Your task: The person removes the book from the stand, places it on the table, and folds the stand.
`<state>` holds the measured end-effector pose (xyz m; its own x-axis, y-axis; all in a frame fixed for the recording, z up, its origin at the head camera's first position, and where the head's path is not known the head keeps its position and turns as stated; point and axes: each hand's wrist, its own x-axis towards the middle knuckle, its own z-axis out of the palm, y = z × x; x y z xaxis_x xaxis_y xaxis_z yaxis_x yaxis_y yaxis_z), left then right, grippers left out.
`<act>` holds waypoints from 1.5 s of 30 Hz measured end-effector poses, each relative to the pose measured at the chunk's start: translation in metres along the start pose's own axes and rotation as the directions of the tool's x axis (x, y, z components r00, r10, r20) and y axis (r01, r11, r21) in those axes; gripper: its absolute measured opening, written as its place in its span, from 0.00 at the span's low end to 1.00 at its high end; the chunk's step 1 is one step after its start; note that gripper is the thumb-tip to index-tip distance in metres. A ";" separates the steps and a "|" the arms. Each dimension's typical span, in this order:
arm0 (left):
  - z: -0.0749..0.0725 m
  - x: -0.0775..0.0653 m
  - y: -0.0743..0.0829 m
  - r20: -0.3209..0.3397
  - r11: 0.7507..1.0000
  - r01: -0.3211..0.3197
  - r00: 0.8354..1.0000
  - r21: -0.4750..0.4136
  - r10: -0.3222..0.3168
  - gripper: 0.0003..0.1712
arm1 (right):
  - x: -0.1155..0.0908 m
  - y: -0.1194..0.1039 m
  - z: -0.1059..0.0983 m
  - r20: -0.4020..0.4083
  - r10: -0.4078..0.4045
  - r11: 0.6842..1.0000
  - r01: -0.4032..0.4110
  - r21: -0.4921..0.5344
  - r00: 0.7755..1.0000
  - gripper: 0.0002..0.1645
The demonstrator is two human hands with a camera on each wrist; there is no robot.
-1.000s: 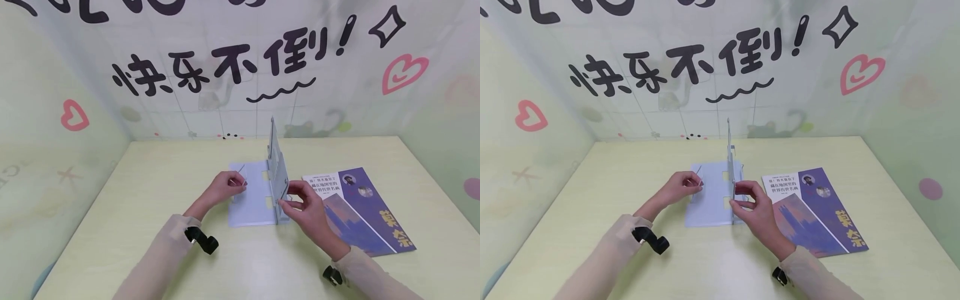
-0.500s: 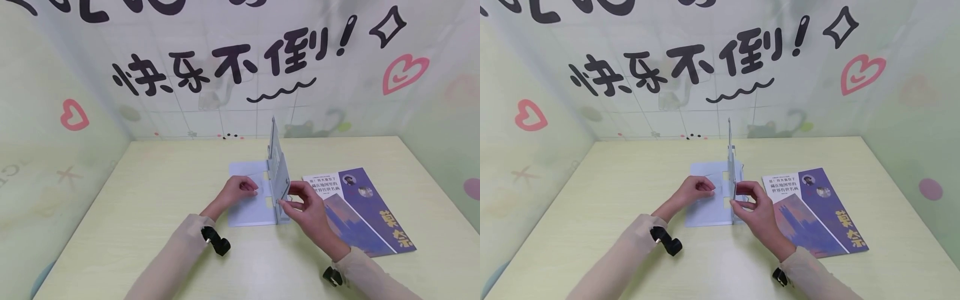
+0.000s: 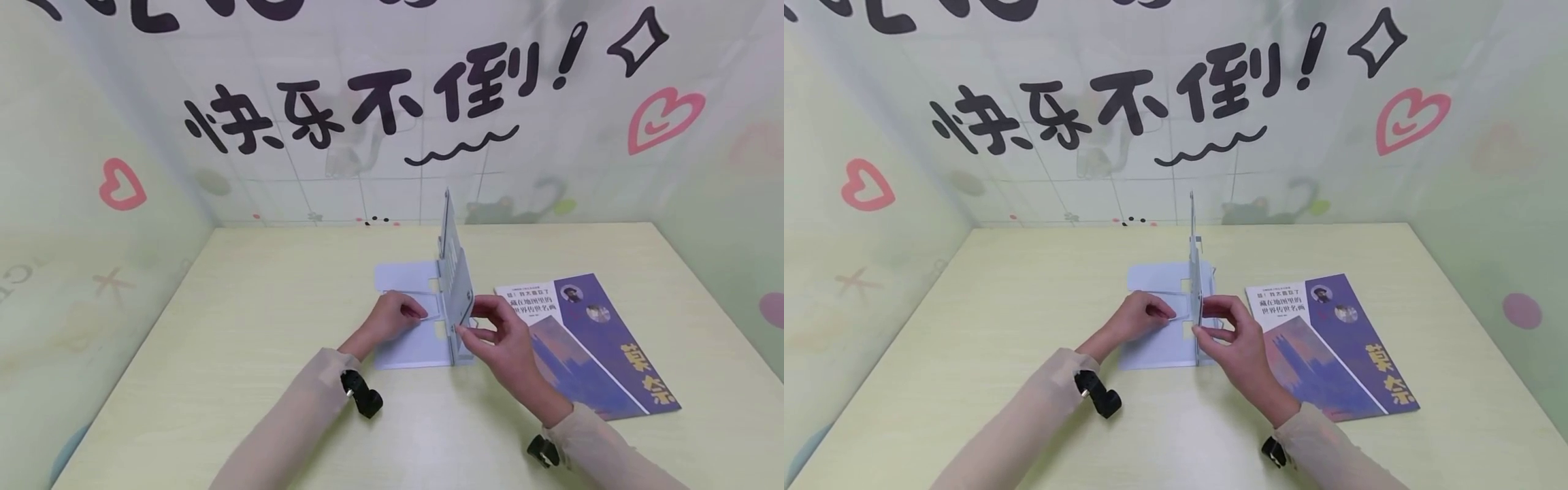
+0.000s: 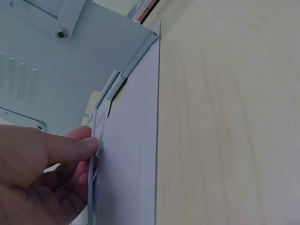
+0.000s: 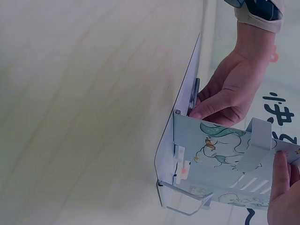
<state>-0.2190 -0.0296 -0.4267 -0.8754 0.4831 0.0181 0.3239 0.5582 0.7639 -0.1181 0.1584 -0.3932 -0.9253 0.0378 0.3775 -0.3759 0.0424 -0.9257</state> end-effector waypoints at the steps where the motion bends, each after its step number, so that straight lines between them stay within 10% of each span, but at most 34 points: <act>1: 0.000 0.000 0.001 -0.001 1.000 0.006 1.000 0.002 -0.006 0.07 | 0.000 0.000 0.000 0.000 0.001 1.000 -0.001 -0.001 1.000 0.24; 22: -0.011 0.000 0.017 0.083 0.998 0.051 0.995 0.028 -0.053 0.06 | -0.001 -0.003 0.002 0.016 -0.002 1.000 0.002 0.004 1.000 0.23; 29: -0.034 0.001 0.054 -0.047 0.990 -0.073 0.997 -0.119 0.067 0.10 | -0.001 -0.002 0.002 0.020 -0.003 1.000 0.003 0.013 1.000 0.24; 38: -0.054 0.001 0.104 -0.226 0.874 -0.237 0.962 -0.423 0.151 0.15 | -0.001 -0.003 0.003 0.044 0.037 0.999 -0.037 -0.001 0.998 0.24; 45: -0.063 0.000 0.110 -0.203 0.890 -0.197 0.972 -0.411 0.121 0.16 | 0.000 -0.004 0.008 0.098 0.002 1.000 -0.001 -0.003 0.995 0.23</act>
<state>-0.2055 -0.0104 -0.3019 -0.8844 0.3997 0.2410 0.3128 0.1245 0.9416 -0.1169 0.1507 -0.3893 -0.9264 -0.0603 0.3716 -0.3745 0.0449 -0.9262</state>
